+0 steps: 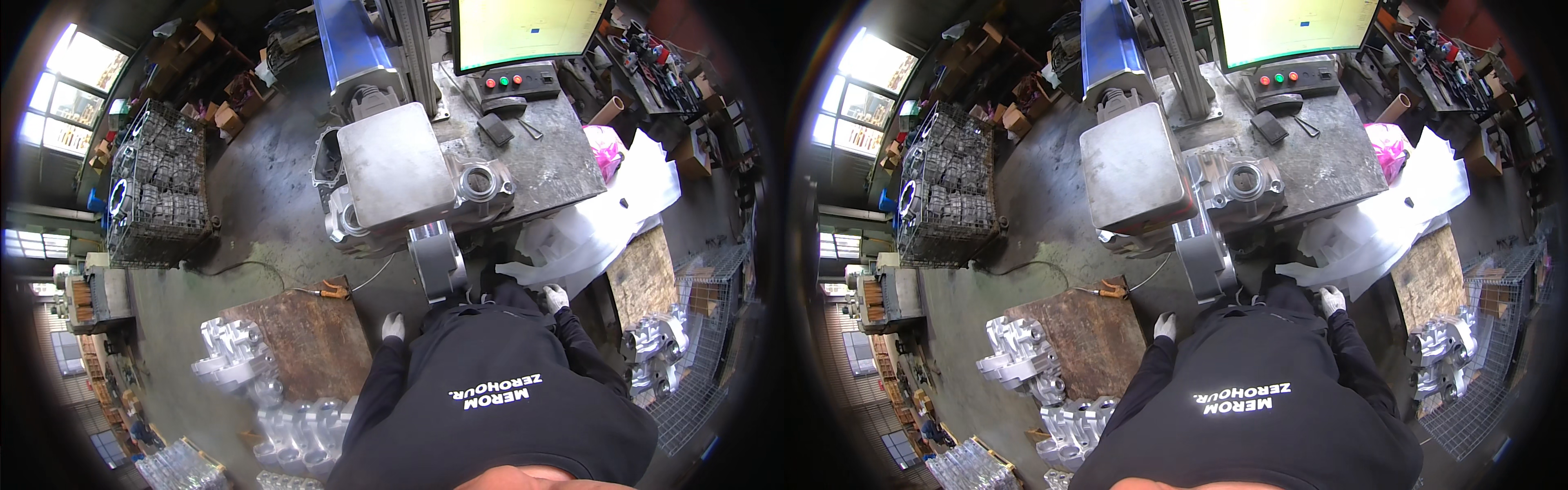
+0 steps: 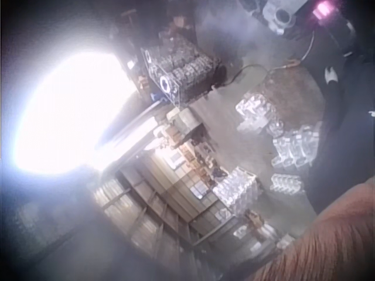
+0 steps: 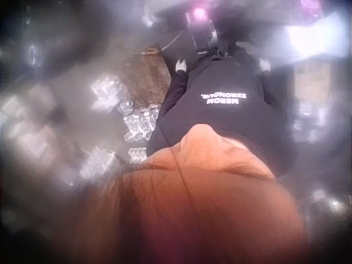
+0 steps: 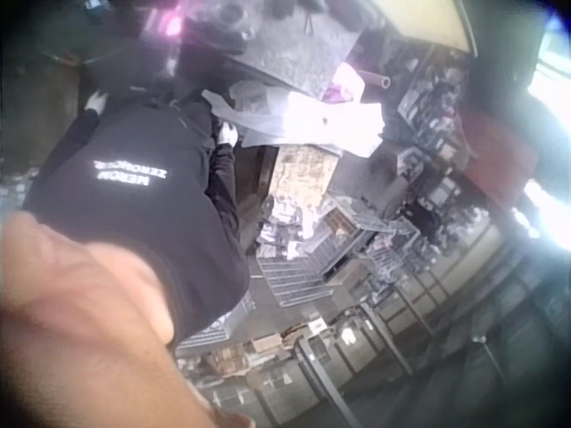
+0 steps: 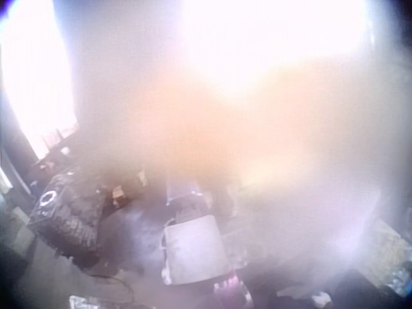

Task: The person repeatedly picks up silver metal engine blocks from a wooden table, places them on a machine, and then removes them. They also wrap some parts in white paper and place them into a wire basket. The actions are repeated multiple times throughout the clip.

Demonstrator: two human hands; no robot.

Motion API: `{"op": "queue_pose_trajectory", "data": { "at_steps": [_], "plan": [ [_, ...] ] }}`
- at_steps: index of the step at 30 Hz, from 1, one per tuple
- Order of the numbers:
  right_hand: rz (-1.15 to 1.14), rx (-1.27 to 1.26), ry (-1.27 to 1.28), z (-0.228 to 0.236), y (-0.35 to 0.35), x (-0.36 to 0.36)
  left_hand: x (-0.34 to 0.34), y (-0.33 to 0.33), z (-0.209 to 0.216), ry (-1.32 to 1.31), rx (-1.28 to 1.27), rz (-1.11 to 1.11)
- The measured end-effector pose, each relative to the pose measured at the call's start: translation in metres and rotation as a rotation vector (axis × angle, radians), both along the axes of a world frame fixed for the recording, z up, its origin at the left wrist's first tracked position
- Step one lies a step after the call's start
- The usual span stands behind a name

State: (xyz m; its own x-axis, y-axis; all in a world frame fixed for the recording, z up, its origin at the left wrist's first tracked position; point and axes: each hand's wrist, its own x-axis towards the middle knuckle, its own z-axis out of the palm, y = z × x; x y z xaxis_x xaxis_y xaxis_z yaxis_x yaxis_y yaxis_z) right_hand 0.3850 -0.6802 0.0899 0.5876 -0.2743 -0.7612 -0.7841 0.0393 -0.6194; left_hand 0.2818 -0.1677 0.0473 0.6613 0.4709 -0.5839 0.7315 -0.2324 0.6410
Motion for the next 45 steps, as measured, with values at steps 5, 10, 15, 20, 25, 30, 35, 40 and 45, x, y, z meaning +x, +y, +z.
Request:
{"op": "queue_pose_trajectory", "data": {
  "at_steps": [5, 10, 15, 20, 25, 30, 35, 40, 45],
  "plan": [
    [0.012, -0.003, -0.017, 0.003, 0.0, 0.005, 0.0, 0.0, -0.011, 0.008, -0.044, 0.036],
    [0.077, -0.06, -0.047, -0.01, -0.01, 0.004, -0.003, -0.002, -0.019, -0.025, -0.032, 0.044],
    [0.055, -0.082, -0.002, -0.015, -0.011, 0.004, -0.004, -0.003, -0.019, 0.006, 0.023, 0.024],
    [0.057, -0.013, -0.004, -0.005, -0.006, 0.006, -0.007, -0.007, -0.015, -0.003, -0.028, 0.045],
    [0.036, 0.001, -0.001, 0.001, -0.004, 0.008, -0.011, -0.01, -0.016, -0.038, -0.044, 0.056],
    [0.005, -0.001, 0.022, -0.004, -0.007, 0.007, -0.009, -0.011, -0.017, -0.041, -0.038, 0.047],
    [0.024, 0.022, 0.001, -0.01, -0.01, 0.003, -0.001, -0.014, -0.001, -0.002, -0.03, 0.038],
    [0.056, -0.005, 0.008, -0.015, -0.014, -0.001, 0.007, -0.018, 0.018, -0.022, -0.094, 0.075],
    [0.015, -0.001, 0.034, -0.024, -0.016, -0.004, 0.008, -0.019, 0.022, -0.012, -0.1, 0.072]
  ]
}}
